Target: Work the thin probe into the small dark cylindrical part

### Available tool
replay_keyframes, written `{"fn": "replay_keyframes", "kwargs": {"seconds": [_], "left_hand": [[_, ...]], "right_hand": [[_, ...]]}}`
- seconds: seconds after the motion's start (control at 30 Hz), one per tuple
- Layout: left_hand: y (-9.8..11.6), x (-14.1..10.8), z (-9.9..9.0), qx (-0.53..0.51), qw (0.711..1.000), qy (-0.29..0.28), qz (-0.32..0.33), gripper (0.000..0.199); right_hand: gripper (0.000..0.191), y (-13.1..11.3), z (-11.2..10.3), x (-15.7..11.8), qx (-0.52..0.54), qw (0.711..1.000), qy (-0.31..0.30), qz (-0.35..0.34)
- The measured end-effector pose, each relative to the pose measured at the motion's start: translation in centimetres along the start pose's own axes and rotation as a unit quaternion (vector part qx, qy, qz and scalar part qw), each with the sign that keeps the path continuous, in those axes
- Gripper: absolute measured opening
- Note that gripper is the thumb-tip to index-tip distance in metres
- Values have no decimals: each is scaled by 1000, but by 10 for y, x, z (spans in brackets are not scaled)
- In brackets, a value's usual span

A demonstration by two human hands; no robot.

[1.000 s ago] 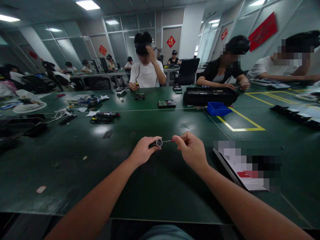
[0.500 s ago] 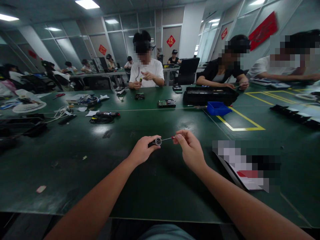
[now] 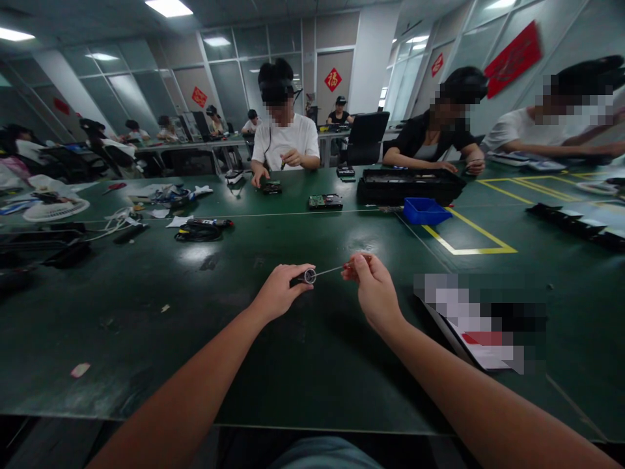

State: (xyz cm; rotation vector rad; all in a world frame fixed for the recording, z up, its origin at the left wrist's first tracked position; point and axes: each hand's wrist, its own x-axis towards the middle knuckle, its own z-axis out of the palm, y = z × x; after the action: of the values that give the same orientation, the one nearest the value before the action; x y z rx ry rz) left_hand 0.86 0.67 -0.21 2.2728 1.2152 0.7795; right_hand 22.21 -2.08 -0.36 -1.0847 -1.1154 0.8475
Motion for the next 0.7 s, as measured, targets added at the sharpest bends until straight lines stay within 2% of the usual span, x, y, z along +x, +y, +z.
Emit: {"fn": "replay_keyframes", "kwargs": {"seconds": [0.33,0.47,0.63,0.7], "left_hand": [[2,-1,0,6,1000,4,-5,38],[0,-2,1,3,1000,6,-7,40],[0,-2,1,0,1000,3,-5,39],[0,-2,1,0,1000,0,-5,38]], "right_hand": [[27,-16,-1,-7,-129,988,-42,-68],[36,-26,-2,-10,-241,966,-30,-86],[14,-27,-3,-11,-240,955,-79,-156],[11,-26,-4,-11,-234,952,-98,-171]]}}
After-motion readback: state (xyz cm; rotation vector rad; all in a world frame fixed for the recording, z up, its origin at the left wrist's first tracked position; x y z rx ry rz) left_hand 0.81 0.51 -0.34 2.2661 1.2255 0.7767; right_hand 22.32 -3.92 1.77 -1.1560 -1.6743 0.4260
